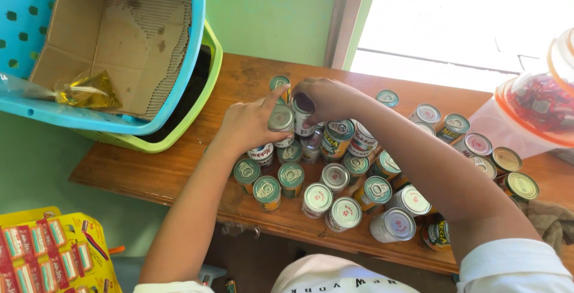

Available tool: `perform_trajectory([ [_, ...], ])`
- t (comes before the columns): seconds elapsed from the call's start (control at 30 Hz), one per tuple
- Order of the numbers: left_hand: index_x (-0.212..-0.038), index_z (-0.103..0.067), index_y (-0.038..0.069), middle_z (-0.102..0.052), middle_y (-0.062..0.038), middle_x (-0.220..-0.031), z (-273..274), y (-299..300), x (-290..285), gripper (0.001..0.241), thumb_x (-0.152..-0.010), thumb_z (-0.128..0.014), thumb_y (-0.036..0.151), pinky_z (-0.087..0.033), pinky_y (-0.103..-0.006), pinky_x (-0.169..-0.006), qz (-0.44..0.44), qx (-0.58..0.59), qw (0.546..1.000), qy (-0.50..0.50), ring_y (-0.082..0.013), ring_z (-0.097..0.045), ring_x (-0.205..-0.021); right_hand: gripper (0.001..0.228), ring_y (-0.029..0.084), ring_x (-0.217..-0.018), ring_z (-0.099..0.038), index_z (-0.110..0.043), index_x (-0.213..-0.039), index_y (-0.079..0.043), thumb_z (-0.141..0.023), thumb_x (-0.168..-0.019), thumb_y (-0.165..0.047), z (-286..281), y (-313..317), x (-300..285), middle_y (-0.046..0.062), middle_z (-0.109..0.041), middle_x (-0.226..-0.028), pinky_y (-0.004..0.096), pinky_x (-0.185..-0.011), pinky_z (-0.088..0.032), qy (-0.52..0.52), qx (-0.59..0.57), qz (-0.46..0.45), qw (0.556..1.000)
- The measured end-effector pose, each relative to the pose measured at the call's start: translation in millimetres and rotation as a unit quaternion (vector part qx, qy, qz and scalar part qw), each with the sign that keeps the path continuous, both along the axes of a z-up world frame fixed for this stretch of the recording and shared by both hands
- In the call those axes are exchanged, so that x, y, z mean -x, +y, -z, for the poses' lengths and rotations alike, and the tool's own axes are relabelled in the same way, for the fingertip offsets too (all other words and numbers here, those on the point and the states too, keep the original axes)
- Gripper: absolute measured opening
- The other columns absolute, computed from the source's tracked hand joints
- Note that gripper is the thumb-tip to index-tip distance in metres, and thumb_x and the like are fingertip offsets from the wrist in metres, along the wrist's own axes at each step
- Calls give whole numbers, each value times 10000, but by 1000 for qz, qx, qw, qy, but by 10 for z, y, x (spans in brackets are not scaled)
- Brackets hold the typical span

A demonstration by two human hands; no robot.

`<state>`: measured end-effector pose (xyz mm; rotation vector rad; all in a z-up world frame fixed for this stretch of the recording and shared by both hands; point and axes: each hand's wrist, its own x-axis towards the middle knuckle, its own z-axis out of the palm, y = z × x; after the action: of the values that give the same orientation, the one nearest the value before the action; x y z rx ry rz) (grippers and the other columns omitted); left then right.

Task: Picking up various canned goods from the floor and arranging them on a wooden table.

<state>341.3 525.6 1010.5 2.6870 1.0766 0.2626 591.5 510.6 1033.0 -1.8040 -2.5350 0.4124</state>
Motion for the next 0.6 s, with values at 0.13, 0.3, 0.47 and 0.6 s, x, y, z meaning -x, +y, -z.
perform_trajectory([
  [0.13,-1622,-143,366,-650,-105,-1344,9,-72,-60,1067,-775,-664,752,-500,-503,-1017,10,13,1000,-16,-346,-629,-1265,841,366,-1212,-648,-548,-1385,-166,-850,-712,-568,-107,-54,70,100,-646,-1323,581,-1123,-415,-50,34,-6,998],
  [0.3,-1617,-239,302,-511,-138,-1489,-12,-212,-36,971,-850,-600,774,-416,-588,-1115,34,-12,995,-98,-393,-518,-1371,952,415,-1381,-496,-453,-1477,-152,-843,-726,-589,-242,-195,124,140,-452,-1549,731,-1152,-281,-96,71,-10,993],
  [0.47,-1527,-429,295,-576,-39,-1366,151,-239,11,814,-884,-556,777,-445,-526,-1099,47,-128,959,-250,-301,-592,-1289,951,510,-1418,-396,-397,-1557,-105,-845,-791,-449,-885,-566,369,272,-363,-1584,806,-1112,-224,-83,67,-4,994],
  [0.6,-1433,-565,261,-629,0,-1280,217,-292,107,679,-940,-518,726,-482,-440,-1021,16,-216,922,-320,-253,-637,-1197,928,544,-1419,-368,-378,-1576,-70,-809,-824,-402,-1094,-837,343,306,-420,-1517,827,-1071,-241,-55,-5,-29,998],
])
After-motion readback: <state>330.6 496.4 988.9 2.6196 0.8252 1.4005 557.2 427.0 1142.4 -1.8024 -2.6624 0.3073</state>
